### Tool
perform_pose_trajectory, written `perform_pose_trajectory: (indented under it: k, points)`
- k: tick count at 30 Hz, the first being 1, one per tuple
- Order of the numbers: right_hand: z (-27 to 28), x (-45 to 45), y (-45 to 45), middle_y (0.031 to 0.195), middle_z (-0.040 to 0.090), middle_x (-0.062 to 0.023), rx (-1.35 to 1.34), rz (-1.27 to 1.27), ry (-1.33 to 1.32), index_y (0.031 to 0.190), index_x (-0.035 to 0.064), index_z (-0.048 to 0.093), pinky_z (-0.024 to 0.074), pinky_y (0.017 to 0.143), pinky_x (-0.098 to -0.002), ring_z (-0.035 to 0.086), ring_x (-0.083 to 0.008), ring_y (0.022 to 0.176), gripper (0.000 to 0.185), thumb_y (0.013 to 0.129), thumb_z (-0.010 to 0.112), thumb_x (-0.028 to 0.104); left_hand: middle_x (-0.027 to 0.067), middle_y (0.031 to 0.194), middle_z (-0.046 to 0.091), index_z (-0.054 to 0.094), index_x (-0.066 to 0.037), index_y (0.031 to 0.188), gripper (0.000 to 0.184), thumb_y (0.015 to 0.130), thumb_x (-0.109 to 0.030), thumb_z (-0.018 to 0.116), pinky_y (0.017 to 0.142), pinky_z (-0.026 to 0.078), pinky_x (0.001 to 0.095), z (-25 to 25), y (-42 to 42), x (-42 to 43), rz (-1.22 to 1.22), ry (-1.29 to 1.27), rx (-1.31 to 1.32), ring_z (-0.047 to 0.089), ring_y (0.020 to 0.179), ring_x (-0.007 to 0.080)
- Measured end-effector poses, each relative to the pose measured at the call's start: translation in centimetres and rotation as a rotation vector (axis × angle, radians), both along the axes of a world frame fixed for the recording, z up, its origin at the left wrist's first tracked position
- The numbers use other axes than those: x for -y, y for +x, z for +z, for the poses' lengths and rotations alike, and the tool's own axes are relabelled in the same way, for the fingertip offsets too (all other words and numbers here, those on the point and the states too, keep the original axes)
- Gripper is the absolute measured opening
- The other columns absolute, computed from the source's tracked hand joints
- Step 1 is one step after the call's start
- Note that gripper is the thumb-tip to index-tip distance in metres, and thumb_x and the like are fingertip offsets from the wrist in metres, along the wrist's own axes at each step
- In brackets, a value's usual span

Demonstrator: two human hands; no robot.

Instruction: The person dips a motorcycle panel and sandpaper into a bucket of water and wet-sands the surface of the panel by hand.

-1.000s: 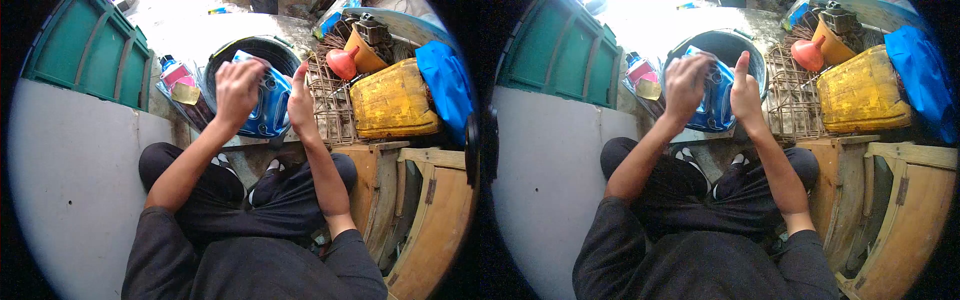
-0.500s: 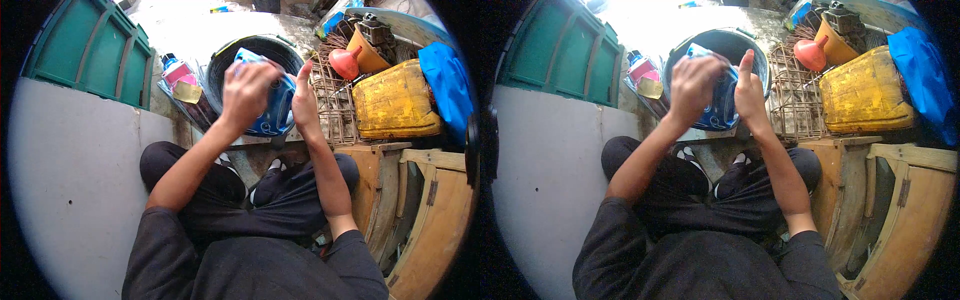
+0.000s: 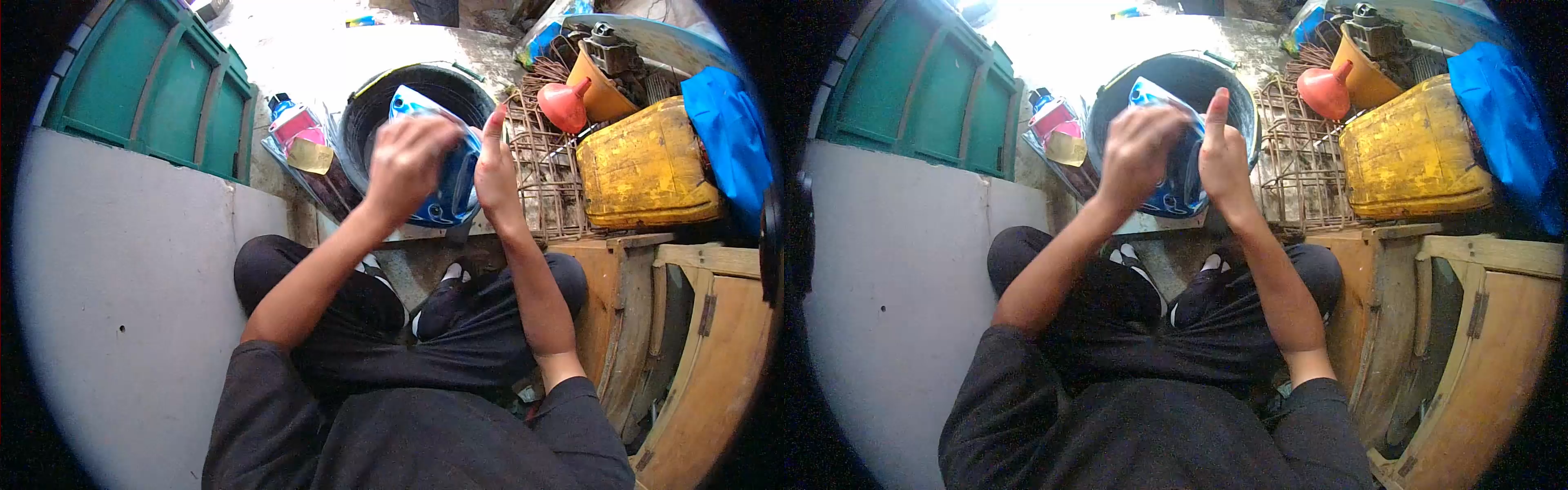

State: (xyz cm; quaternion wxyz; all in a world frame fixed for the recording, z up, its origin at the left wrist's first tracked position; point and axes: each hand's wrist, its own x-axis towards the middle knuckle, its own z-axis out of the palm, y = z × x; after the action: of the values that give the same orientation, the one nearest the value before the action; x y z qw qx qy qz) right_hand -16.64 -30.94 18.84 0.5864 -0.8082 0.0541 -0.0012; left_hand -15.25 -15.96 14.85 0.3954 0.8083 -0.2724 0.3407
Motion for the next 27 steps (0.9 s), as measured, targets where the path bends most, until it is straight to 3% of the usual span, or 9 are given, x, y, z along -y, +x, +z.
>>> perform_pose_trajectory:
  k: [3,7,9,10,11,17,21,25,27]
  points:
    - [0.1,-0.1,0.0,0.066,0.062,-0.0130,0.001,-0.015,0.020,0.076,-0.0055,0.068,0.0482,0.073,-0.0371,0.057,-0.0209,0.070,0.101,0.102,0.008,0.071,0.0049,0.105,0.073,0.073,-0.011,0.104,0.020,0.088,-0.002,0.067,0.097,0.047,0.0433,0.9,-0.7,0.2,0.020,0.139,0.093,0.068,0.102,0.0223]
    - [0.5,-0.8,-0.3,0.070,0.065,-0.0152,0.154,-0.129,-0.093,0.081,-0.0069,0.070,0.0486,0.077,-0.0376,0.060,-0.0226,0.073,0.102,0.102,0.008,0.072,0.0051,0.102,0.073,0.073,-0.011,0.106,0.018,0.090,-0.006,0.067,0.094,0.047,0.0424,1.1,1.1,-0.9,0.266,0.034,-0.183,0.068,0.100,0.0256]
    - [1.6,0.0,-0.4,0.075,0.068,-0.0176,-0.191,0.010,-0.196,0.086,-0.0080,0.071,0.0487,0.080,-0.0366,0.062,-0.0235,0.078,0.103,0.102,0.008,0.072,0.0053,0.104,0.073,0.073,-0.011,0.104,0.017,0.089,-0.006,0.068,0.095,0.048,0.0434,0.0,-0.1,-0.1,0.038,0.017,-0.037,0.068,0.102,0.0248]
    - [0.7,-0.6,-0.3,0.071,0.065,-0.0160,0.041,-0.020,-0.067,0.079,-0.0074,0.068,0.0477,0.075,-0.0375,0.059,-0.0224,0.073,0.102,0.102,0.008,0.073,0.0050,0.106,0.073,0.073,-0.012,0.104,0.017,0.088,-0.005,0.069,0.096,0.048,0.0444,0.8,-1.2,0.4,-0.054,0.030,0.020,0.068,0.104,0.0246]
    - [0.3,-0.5,-0.1,0.067,0.062,-0.0130,0.030,-0.039,-0.040,0.076,-0.0051,0.065,0.0467,0.073,-0.0369,0.056,-0.0206,0.070,0.100,0.102,0.007,0.072,0.0048,0.106,0.073,0.073,-0.012,0.105,0.019,0.087,-0.005,0.069,0.097,0.047,0.0446,1.1,-1.8,0.7,-0.105,0.076,0.045,0.068,0.104,0.0244]
    - [0.8,-1.0,-0.5,0.062,0.057,-0.0081,0.049,-0.036,-0.004,0.072,-0.0011,0.062,0.0459,0.069,-0.0359,0.053,-0.0176,0.066,0.097,0.101,0.007,0.074,0.0066,0.103,0.072,0.072,-0.010,0.106,0.018,0.091,-0.005,0.064,0.095,0.046,0.0437,1.0,1.3,-1.2,0.248,0.004,-0.178,0.067,0.097,0.0276]
    - [-0.1,-0.4,0.0,0.062,0.058,-0.0074,0.025,-0.088,0.062,0.075,-0.0020,0.066,0.0456,0.069,-0.0352,0.054,-0.0166,0.066,0.099,0.100,0.009,0.075,0.0046,0.104,0.072,0.072,-0.011,0.105,0.019,0.087,-0.004,0.068,0.097,0.047,0.0432,1.5,-1.6,0.6,-0.077,0.059,0.055,0.068,0.100,0.0240]
    - [1.1,-0.5,-0.5,0.061,0.056,-0.0044,0.019,-0.047,0.018,0.080,-0.0021,0.068,0.0452,0.067,-0.0337,0.051,-0.0157,0.064,0.099,0.101,0.008,0.074,0.0081,0.104,0.073,0.073,-0.012,0.103,0.019,0.087,-0.005,0.066,0.083,0.047,0.0432,1.4,1.3,-0.7,0.278,0.024,-0.101,0.066,0.087,0.0256]
    - [1.0,-0.5,-0.6,0.062,0.056,-0.0034,0.055,-0.019,-0.033,0.084,-0.0018,0.070,0.0455,0.068,-0.0326,0.051,-0.0148,0.063,0.099,0.101,0.008,0.073,0.0026,0.102,0.071,0.072,-0.015,0.105,0.022,0.085,-0.007,0.065,0.089,0.044,0.0408,0.5,1.2,-1.1,0.227,0.080,-0.090,0.065,0.092,0.0238]
